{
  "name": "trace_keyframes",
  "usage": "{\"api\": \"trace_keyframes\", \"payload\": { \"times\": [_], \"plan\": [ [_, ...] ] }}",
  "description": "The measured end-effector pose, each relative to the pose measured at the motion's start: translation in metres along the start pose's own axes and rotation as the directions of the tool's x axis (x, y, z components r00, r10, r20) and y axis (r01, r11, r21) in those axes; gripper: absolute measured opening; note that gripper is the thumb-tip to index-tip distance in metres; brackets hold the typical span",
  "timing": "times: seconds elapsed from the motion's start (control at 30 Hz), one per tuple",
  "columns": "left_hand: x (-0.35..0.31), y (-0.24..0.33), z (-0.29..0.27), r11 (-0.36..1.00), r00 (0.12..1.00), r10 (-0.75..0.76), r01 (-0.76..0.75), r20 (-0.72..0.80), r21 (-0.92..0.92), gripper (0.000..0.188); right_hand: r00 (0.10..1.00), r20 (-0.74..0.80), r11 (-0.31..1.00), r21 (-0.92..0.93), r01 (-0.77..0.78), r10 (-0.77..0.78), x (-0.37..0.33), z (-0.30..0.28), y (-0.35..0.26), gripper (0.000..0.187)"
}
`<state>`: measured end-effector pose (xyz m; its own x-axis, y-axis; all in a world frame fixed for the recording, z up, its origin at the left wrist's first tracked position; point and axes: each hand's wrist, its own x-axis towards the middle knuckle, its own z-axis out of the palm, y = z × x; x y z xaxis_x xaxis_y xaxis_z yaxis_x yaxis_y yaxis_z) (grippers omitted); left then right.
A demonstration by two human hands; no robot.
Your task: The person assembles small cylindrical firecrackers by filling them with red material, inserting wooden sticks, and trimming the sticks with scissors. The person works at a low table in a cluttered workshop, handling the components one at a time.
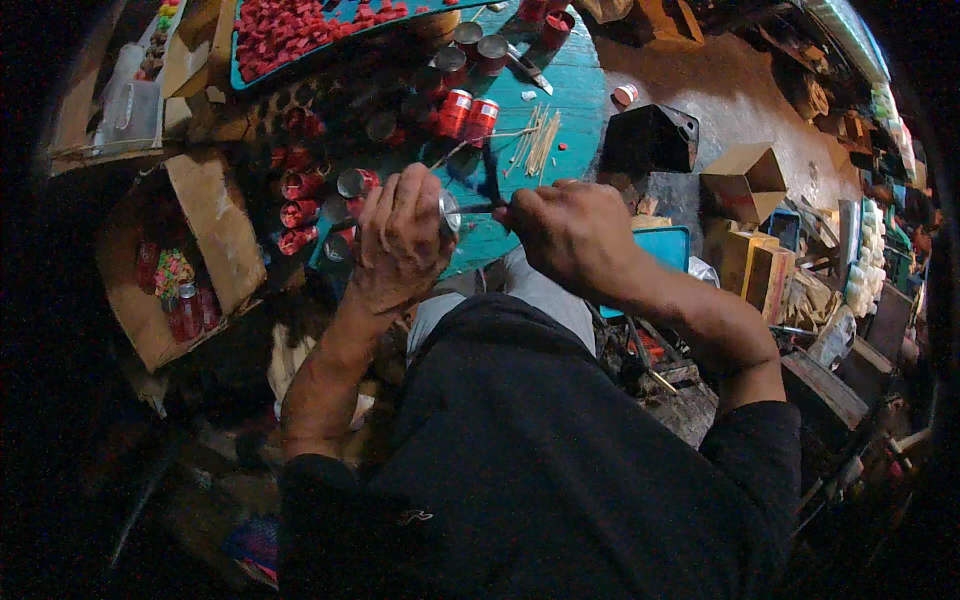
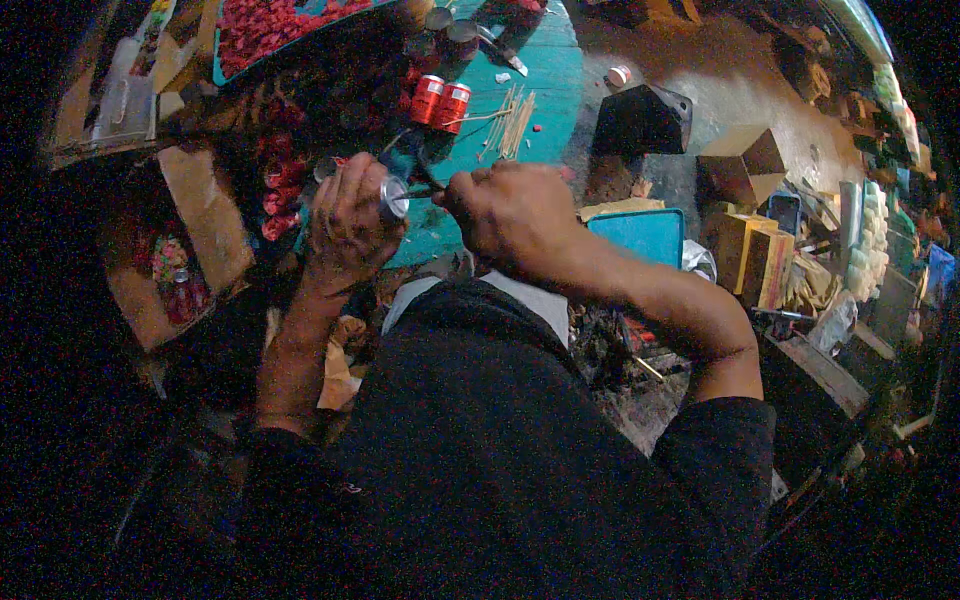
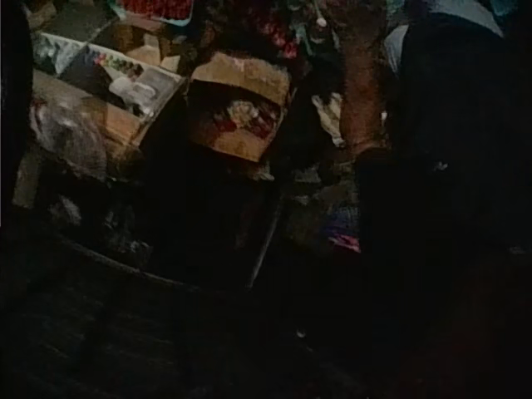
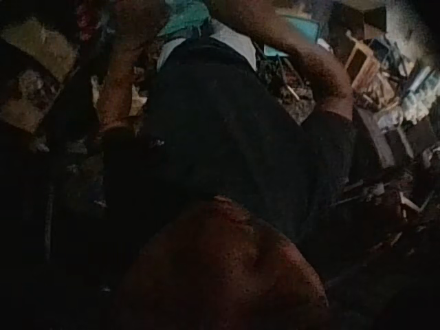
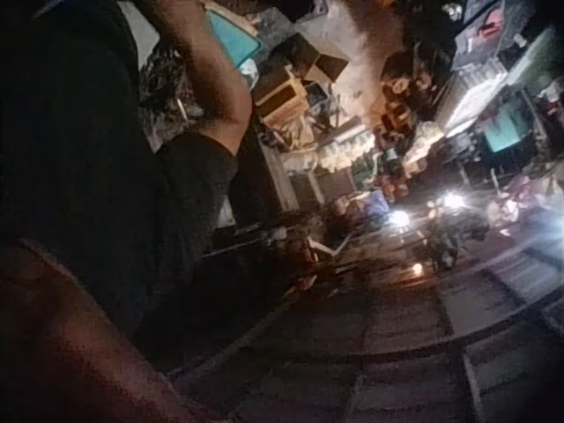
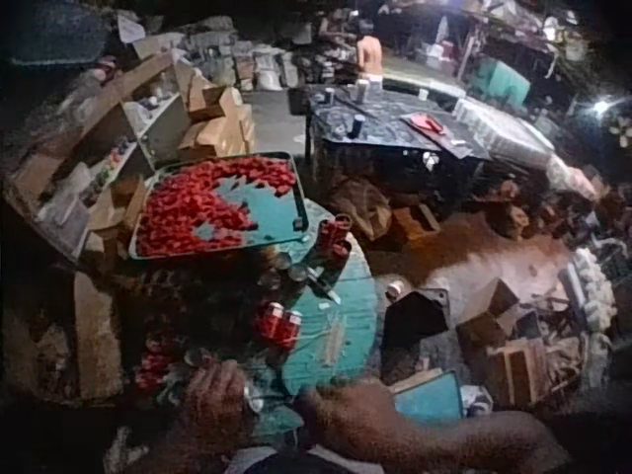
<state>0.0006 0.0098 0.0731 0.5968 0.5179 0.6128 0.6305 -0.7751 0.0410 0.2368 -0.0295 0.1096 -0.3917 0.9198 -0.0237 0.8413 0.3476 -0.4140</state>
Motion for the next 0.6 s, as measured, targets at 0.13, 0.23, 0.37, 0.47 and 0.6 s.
{"api": "trace_keyframes", "payload": {
  "times": [0.13,0.23,0.37,0.47,0.6],
  "plan": [
    [0.002,-0.003,0.012,0.996,0.971,0.031,-0.049,0.238,0.070,0.032,0.823,0.537,0.714,0.502,-0.487,0.184,0.014,0.008,0.029,0.056],
    [0.003,-0.005,0.009,1.000,0.934,-0.008,0.000,0.356,0.021,0.051,0.835,0.530,0.670,0.568,-0.478,0.146,0.004,0.012,0.032,0.050],
    [0.006,-0.013,-0.002,0.800,0.807,-0.052,0.387,0.588,-0.460,0.051,0.998,0.002,0.991,0.114,0.066,-0.066,-0.011,0.004,0.027,0.028],
    [0.012,-0.026,0.001,0.501,0.557,0.143,0.672,0.818,-0.545,0.047,0.703,-0.173,0.682,-0.479,0.552,-0.690,-0.010,-0.011,0.032,0.022],
    [0.024,-0.038,0.007,0.198,0.206,0.376,0.935,0.903,-0.295,0.042,0.610,-0.097,0.560,-0.527,0.639,-0.787,-0.005,-0.031,0.040,0.026]
  ]
}}
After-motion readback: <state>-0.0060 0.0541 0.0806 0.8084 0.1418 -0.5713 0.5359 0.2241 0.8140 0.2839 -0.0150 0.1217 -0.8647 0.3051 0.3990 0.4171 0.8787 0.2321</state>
